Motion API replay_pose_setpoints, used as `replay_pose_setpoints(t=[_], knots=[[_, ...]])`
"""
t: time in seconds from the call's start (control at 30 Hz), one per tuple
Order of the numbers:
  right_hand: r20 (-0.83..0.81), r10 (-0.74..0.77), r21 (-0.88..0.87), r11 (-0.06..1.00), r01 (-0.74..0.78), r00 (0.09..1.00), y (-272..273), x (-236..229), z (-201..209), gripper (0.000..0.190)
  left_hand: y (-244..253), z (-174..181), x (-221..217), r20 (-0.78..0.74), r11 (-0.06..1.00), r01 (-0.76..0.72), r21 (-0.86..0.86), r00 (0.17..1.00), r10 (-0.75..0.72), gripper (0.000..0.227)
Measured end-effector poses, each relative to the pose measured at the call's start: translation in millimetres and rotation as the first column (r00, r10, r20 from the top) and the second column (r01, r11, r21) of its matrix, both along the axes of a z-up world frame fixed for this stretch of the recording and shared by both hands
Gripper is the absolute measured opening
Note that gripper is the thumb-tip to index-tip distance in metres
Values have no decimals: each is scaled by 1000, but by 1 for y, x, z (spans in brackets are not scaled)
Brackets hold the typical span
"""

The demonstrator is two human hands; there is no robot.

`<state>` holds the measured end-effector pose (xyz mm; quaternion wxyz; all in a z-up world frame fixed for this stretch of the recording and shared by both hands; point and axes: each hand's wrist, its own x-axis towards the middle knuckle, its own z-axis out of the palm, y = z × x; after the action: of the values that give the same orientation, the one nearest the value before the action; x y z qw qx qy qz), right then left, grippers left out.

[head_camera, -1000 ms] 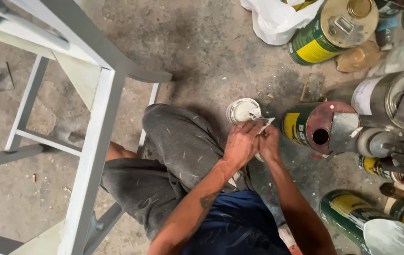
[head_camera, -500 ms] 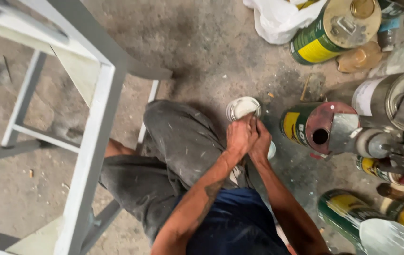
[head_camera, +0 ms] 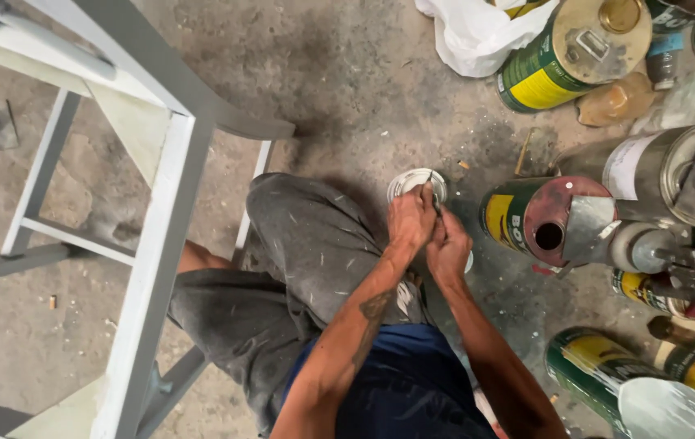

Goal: The person applies a white filler to the joints of a white metal chair frame using a putty knife and a smaller scraper. They scoop the filler from a can and spread it into the seams of the chair's back and seat frame.

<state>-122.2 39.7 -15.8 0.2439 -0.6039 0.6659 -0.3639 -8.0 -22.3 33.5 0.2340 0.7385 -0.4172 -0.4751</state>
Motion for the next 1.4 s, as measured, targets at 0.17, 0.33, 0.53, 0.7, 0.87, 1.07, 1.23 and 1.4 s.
replay_pose_setpoints(t=[0.17,0.33,0.53,0.7,0.87,1.07,1.23,1.4], knots=[[36,-66,-46,997,68,997,12,-22,24,28,-8,-56,15,-165,955,-218,-201,968,186,37],[182,-97,-114,986,119,979,11,-48,42,24,-13,-72,42,-457,819,-544,183,690,561,43],[59,102,-283,956,-81,993,-6,5,102,32,-18,-6,68,-777,804,-296,516,232,585,58],[-95,263,-365,888,-280,960,-29,65,172,35,-28,20,74,-849,854,-228,468,151,506,59],[321,112,-28,994,-109,940,-131,54,39,24,-14,49,85,-835,885,-298,358,322,447,68],[-74,288,105,954,-280,955,-101,31,41,16,-5,41,102,-696,791,-464,399,408,591,72],[-16,250,-284,927,-244,968,-70,66,108,12,-29,26,111,-466,660,-673,334,491,736,86],[82,380,-138,920,-367,922,-144,43,-15,51,-24,44,107,-699,683,-693,233,369,613,47]])
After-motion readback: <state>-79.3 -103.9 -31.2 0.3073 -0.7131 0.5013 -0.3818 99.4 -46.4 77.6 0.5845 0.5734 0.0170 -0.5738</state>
